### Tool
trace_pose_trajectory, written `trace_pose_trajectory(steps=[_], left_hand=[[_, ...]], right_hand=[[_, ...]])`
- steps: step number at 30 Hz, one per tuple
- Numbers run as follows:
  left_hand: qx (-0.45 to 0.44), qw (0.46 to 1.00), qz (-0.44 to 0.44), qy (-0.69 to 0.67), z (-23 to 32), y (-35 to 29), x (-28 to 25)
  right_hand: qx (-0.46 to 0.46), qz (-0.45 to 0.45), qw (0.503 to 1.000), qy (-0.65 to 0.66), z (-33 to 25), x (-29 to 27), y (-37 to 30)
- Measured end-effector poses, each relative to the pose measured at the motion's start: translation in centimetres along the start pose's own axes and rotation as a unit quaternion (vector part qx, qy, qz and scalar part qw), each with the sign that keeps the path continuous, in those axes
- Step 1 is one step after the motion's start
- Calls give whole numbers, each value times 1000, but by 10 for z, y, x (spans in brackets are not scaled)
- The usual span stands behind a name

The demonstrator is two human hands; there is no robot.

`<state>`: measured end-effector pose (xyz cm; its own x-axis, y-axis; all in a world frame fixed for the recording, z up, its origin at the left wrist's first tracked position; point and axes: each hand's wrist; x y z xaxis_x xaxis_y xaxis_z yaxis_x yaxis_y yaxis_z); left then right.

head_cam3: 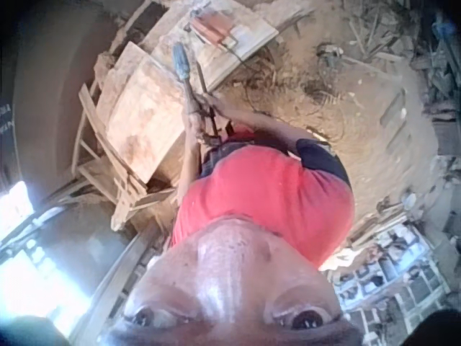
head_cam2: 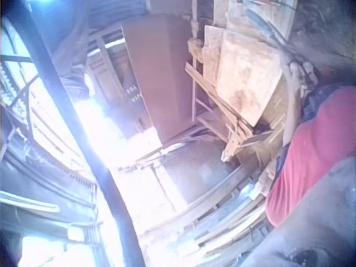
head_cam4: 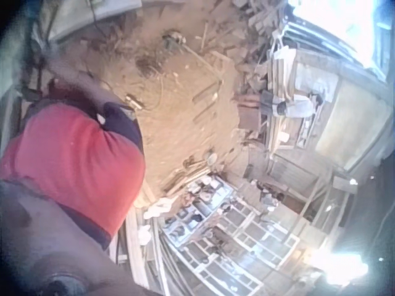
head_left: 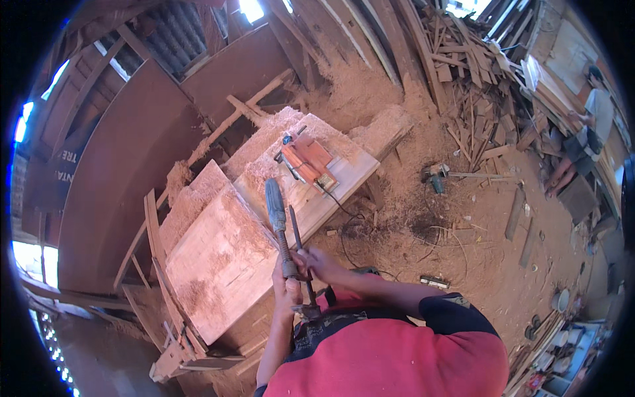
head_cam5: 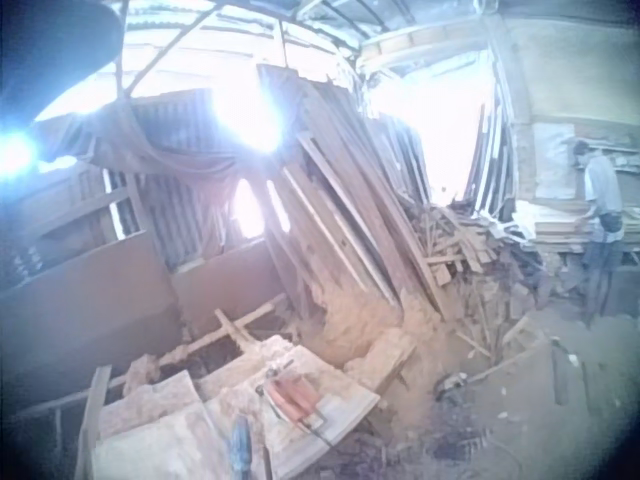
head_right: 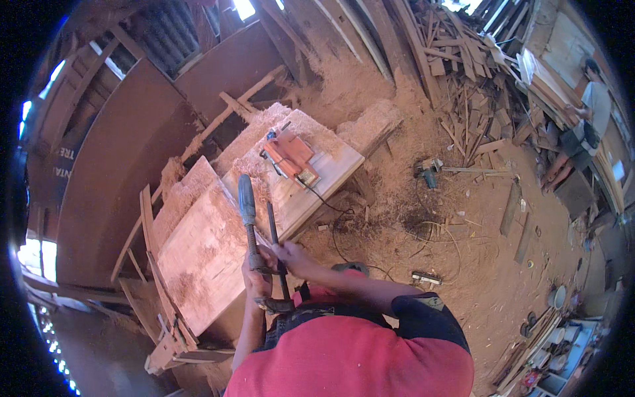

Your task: The person planes a large wood board using an electric planer, then clamps the board to a workbench with a metal clamp to continue sanding it by hand.

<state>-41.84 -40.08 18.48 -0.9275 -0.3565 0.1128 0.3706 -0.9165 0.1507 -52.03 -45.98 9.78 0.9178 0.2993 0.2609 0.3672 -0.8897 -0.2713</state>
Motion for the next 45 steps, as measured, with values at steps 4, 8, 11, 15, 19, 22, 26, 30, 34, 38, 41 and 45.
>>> trace_pose_trajectory(steps=[4,8,11,15,19,22,26,30,34,38,41,45], left_hand=[[-31,999,29,0,-12,-18,17],[-58,998,4,26,-14,-26,50],[-47,998,-12,38,-9,-21,69],[-18,995,-45,89,-15,-19,84],[-50,999,13,5,-23,-26,96],[-89,995,41,-27,-26,-26,107],[-52,997,60,11,-32,-21,116],[-35,997,58,29,-27,-17,121],[-55,994,34,86,-14,-13,123],[-13,997,45,55,-28,-12,122],[12,995,36,94,-20,-8,124],[5,997,45,69,-23,-8,122]], right_hand=[[-127,82,988,-10,-70,-65,20],[-24,-12,995,91,-147,-75,24],[-15,51,997,60,-152,-82,34],[12,76,993,91,-152,-105,40],[124,-40,951,279,-161,-115,35],[182,-35,918,352,-162,-122,34],[115,-24,966,230,-133,-140,54],[69,-64,971,219,-140,-143,61],[159,-102,906,380,-143,-141,61],[119,-38,965,229,-129,-154,80],[106,-104,929,340,-135,-144,79],[212,-65,845,487,-157,-124,74]])
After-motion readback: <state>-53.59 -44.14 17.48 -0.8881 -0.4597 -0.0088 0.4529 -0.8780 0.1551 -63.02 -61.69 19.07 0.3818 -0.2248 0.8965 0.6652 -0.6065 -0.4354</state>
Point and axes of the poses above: each hand's wrist, its own y-axis towards the middle knuckle, its own x-axis out of the palm, z = x × y, and after that the axes turned 15 degrees about z, right-handed
